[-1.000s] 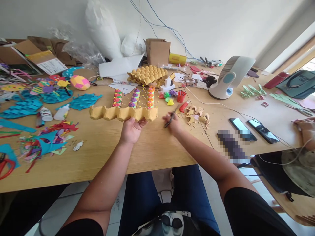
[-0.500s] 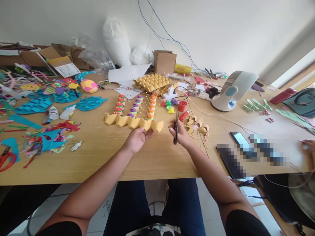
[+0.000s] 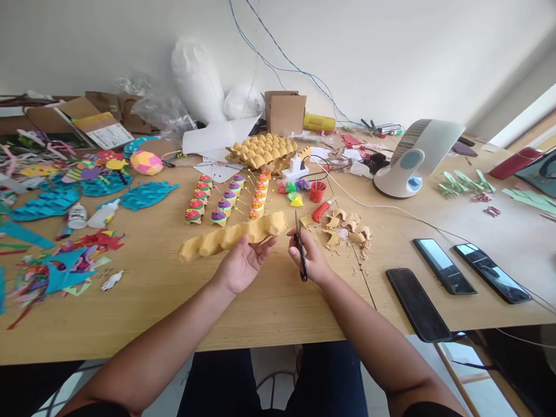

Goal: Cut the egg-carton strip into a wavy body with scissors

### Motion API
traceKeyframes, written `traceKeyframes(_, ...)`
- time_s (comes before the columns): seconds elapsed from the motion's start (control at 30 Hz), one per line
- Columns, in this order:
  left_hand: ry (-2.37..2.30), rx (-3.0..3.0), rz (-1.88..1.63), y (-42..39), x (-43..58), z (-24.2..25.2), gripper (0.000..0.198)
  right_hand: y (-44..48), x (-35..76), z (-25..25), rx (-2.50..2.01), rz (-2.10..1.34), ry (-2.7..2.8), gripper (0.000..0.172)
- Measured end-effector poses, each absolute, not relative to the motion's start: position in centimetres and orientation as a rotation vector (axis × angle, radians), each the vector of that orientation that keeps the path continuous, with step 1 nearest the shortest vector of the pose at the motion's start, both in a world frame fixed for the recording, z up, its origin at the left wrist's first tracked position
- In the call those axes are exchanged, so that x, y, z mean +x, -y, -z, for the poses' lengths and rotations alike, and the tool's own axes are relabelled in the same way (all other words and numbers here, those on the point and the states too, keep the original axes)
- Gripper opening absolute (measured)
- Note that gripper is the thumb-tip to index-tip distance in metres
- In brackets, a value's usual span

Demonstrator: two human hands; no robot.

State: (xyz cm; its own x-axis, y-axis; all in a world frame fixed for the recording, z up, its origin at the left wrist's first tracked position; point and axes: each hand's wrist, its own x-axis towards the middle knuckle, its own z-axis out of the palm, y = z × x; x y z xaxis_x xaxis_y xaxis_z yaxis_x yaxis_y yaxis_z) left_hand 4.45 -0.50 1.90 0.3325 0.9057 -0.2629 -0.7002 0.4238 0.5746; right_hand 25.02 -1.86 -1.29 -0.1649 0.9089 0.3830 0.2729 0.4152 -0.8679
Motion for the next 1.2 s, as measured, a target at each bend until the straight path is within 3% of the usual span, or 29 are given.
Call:
traceKeyframes(0.3, -0.652, 0.171, -1.111, 0.8, 4.0, -1.8, 0.043, 1.5, 25.3, 0.9, -1.234, -0.527, 1.841, 0.049)
traceKeyframes(0.67, -0.687, 0.137, -1.111, 1.5, 4.2, -2.0, 0.046, 1.0, 25.2, 1.5, -1.154, -0.24, 1.964, 0.047)
traceKeyframes(1.2, -0.68, 0.13, -1.097, 1.5, 4.4, -1.8, 0.044, 1.7, 24.9, 0.4, -1.239, -0.155, 2.002, 0.049)
